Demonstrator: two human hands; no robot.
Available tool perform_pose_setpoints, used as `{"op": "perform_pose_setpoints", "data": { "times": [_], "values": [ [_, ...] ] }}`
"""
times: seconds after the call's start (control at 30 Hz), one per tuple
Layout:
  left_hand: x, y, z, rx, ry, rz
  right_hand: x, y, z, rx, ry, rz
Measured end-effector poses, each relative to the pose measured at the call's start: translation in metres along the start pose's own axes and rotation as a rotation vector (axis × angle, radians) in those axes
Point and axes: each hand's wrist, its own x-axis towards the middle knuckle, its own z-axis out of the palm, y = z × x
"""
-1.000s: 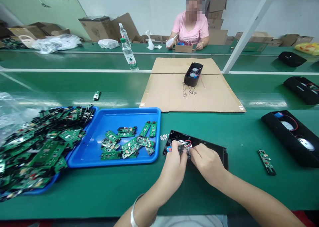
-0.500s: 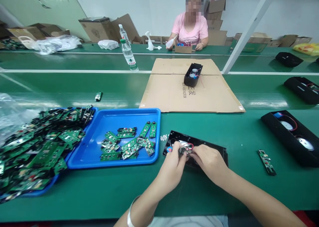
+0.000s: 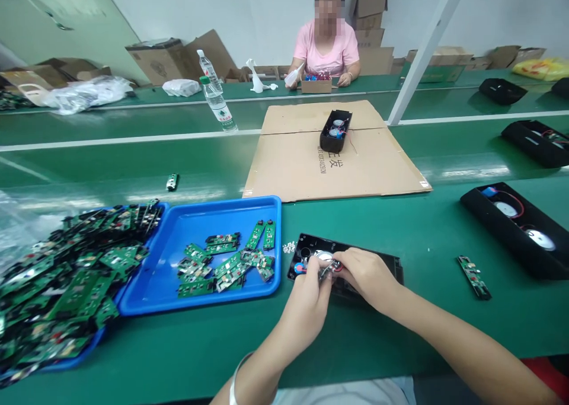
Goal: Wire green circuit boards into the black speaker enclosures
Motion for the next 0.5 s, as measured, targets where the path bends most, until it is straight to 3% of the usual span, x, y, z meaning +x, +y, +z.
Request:
{"op": "perform_pose_setpoints", "data": {
  "times": [0.13, 0.2, 0.33, 0.5],
  "values": [
    [0.001, 0.004, 0.003, 0.168, 0.137, -0.057, 0.004, 0.008, -0.025, 0.105, -0.235, 0.045],
    [0.000, 0.006, 0.002, 0.207, 0.200, -0.075, -0.002, 0.018, -0.040, 0.138, -0.274, 0.099],
    [-0.001, 0.011, 0.000, 0.227, 0.292, -0.103, -0.033, 0.056, -0.062, 0.043, -0.132, 0.270],
    [-0.004, 0.003, 0.003, 0.214, 0.382, -0.057, -0.105, 0.138, -0.101, -0.448, 0.173, 0.578]
  ]
}}
